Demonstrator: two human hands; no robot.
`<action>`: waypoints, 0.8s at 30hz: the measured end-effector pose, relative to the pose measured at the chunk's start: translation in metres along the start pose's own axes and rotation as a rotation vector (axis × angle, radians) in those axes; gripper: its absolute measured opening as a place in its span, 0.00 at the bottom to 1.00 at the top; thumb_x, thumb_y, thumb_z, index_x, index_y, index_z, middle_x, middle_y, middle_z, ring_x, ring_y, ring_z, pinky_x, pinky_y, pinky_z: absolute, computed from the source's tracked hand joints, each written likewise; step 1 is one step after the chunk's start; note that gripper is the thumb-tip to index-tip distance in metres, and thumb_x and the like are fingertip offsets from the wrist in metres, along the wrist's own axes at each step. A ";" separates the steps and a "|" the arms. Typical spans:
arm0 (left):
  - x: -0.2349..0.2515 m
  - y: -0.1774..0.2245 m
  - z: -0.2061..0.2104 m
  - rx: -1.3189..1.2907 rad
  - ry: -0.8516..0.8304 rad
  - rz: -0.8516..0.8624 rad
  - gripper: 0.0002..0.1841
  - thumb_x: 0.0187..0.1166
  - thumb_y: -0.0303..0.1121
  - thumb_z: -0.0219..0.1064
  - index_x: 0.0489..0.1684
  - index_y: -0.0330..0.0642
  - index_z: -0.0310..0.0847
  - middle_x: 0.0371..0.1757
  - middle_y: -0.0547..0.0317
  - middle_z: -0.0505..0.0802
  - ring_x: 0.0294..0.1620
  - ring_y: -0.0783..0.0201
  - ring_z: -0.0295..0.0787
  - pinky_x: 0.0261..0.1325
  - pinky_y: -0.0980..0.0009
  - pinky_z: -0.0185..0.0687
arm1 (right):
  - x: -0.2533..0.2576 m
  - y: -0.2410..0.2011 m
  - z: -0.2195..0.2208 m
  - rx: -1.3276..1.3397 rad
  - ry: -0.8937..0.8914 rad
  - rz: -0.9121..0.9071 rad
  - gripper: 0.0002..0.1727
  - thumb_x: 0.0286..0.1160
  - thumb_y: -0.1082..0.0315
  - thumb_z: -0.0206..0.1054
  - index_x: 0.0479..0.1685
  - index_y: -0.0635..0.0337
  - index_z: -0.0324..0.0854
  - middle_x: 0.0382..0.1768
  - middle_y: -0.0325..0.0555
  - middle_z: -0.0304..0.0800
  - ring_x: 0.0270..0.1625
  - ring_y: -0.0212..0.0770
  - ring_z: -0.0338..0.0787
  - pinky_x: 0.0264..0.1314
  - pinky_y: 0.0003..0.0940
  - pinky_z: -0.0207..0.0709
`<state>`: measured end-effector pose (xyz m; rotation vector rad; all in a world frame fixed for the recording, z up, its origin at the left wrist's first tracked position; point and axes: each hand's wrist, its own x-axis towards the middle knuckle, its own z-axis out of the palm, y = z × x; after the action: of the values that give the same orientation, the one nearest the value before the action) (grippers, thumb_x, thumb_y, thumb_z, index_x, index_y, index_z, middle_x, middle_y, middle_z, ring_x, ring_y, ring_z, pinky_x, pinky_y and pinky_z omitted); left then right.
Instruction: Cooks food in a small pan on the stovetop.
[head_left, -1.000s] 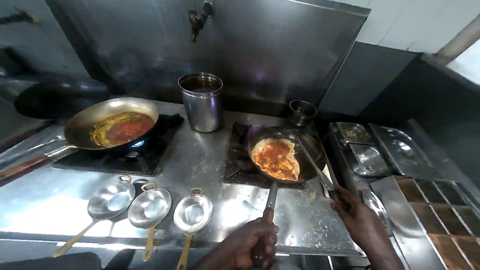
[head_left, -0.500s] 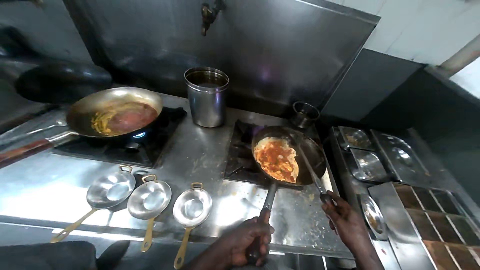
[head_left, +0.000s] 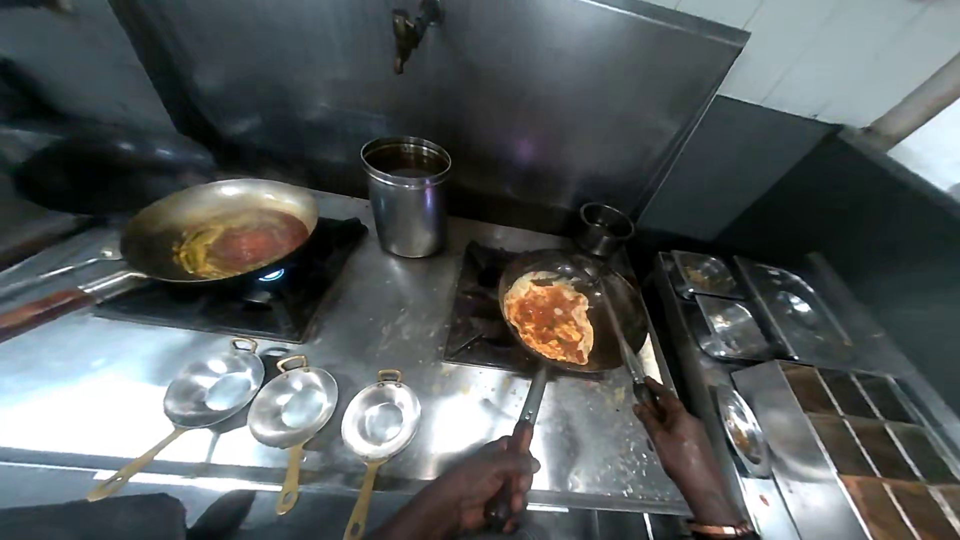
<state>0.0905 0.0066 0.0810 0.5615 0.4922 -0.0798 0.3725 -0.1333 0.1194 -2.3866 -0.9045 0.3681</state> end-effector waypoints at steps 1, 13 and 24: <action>0.002 0.000 -0.002 0.011 0.005 -0.003 0.11 0.84 0.31 0.62 0.57 0.46 0.66 0.25 0.61 0.79 0.17 0.67 0.80 0.22 0.71 0.84 | 0.001 0.000 0.003 0.009 -0.036 -0.008 0.29 0.82 0.58 0.69 0.83 0.45 0.73 0.52 0.51 0.92 0.39 0.50 0.91 0.43 0.56 0.86; 0.006 -0.002 -0.008 0.107 0.030 -0.015 0.13 0.83 0.33 0.63 0.58 0.47 0.66 0.26 0.61 0.80 0.17 0.67 0.80 0.20 0.71 0.84 | 0.005 0.003 0.020 -0.038 0.009 -0.081 0.30 0.83 0.58 0.67 0.85 0.45 0.72 0.56 0.49 0.92 0.49 0.49 0.93 0.56 0.58 0.85; 0.013 -0.008 -0.011 0.240 0.100 0.004 0.18 0.83 0.37 0.65 0.64 0.46 0.65 0.29 0.61 0.81 0.19 0.66 0.80 0.21 0.71 0.83 | 0.001 -0.009 0.033 0.089 -0.079 -0.030 0.31 0.84 0.59 0.65 0.87 0.48 0.69 0.55 0.49 0.91 0.44 0.45 0.91 0.50 0.51 0.87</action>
<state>0.0958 0.0067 0.0630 0.8045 0.5825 -0.1081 0.3545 -0.1135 0.0977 -2.2892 -0.9389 0.4840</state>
